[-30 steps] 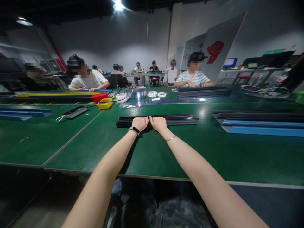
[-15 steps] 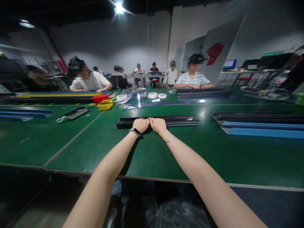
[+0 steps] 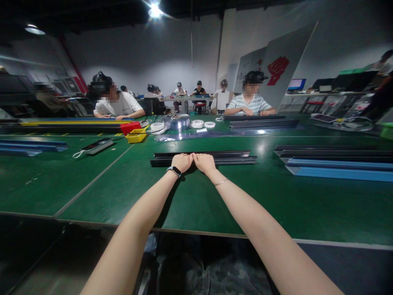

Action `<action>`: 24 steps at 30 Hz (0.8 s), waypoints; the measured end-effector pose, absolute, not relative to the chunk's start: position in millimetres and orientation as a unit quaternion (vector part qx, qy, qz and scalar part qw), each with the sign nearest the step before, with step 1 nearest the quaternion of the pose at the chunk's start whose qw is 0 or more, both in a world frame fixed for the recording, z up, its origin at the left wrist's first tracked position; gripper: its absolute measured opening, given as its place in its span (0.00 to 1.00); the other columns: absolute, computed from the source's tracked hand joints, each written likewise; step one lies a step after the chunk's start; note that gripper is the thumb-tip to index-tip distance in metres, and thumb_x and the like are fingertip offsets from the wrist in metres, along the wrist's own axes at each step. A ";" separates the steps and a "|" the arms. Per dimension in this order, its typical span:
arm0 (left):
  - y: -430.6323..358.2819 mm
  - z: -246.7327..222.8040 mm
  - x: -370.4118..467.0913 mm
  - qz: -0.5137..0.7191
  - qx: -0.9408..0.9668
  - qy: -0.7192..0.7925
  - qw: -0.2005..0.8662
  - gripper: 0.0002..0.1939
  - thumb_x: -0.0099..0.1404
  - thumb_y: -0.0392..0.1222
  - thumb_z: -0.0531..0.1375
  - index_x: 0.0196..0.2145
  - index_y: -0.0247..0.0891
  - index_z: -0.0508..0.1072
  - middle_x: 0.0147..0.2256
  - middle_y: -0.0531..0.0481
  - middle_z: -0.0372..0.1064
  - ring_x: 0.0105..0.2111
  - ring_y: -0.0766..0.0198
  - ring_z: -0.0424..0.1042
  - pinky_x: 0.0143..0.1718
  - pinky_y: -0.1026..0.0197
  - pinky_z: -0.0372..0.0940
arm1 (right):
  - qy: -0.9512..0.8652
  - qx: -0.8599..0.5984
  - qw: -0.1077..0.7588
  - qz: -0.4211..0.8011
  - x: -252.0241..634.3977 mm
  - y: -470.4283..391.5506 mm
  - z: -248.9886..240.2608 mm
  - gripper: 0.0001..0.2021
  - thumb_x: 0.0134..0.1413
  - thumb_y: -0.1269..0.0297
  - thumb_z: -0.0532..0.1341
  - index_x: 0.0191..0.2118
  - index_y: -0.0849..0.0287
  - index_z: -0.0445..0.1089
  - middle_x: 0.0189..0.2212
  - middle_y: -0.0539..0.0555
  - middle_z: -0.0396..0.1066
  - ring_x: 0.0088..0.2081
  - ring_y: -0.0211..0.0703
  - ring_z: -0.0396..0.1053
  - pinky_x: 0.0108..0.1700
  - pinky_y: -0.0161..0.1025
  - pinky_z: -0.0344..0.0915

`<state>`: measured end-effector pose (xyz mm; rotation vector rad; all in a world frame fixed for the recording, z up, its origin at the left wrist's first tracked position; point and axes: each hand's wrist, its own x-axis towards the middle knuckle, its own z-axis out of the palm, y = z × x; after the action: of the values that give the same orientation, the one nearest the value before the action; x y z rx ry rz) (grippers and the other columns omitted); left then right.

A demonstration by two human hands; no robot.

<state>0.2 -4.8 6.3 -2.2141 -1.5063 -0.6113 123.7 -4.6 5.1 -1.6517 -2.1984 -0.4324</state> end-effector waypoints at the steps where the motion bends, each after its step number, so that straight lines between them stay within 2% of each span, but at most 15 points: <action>1: -5.0 6.6 0.1 -0.217 -0.792 -0.536 0.195 0.25 0.62 0.46 0.38 0.27 0.32 0.70 0.26 0.43 0.66 0.30 0.63 0.65 0.30 0.63 0.55 | -0.776 -0.584 0.181 -0.153 123.7 -4.7 5.2 0.29 0.54 0.56 0.31 0.33 0.63 0.66 0.31 0.59 0.68 0.34 0.39 0.64 0.34 0.34 0.53; 9: -5.6 7.5 -0.3 -0.222 -0.791 -0.534 0.200 0.24 0.62 0.45 0.38 0.27 0.33 0.69 0.25 0.44 0.66 0.30 0.63 0.65 0.30 0.63 0.55 | -0.771 -0.594 0.171 -0.151 121.9 -5.7 7.0 0.30 0.54 0.56 0.31 0.34 0.63 0.67 0.32 0.59 0.68 0.34 0.39 0.64 0.35 0.34 0.54; 17: -4.7 6.3 -0.9 -0.216 -0.798 -0.523 0.205 0.23 0.62 0.45 0.37 0.28 0.34 0.69 0.25 0.44 0.66 0.29 0.62 0.65 0.29 0.62 0.55 | -0.771 -0.580 0.217 -0.151 124.1 -2.8 2.6 0.29 0.54 0.55 0.32 0.30 0.62 0.67 0.28 0.58 0.68 0.32 0.40 0.64 0.33 0.34 0.54; 24: -4.9 7.7 1.1 -0.223 -0.791 -0.536 0.193 0.24 0.62 0.45 0.38 0.26 0.32 0.69 0.26 0.43 0.66 0.31 0.62 0.65 0.31 0.63 0.55 | -0.770 -0.587 0.198 -0.155 124.5 -4.7 6.3 0.29 0.54 0.55 0.32 0.31 0.63 0.67 0.29 0.58 0.68 0.33 0.40 0.64 0.34 0.34 0.54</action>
<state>1.1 -4.9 7.7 -2.2182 -1.5044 -0.6268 124.5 -4.7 6.3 -1.6415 -2.1537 -0.4327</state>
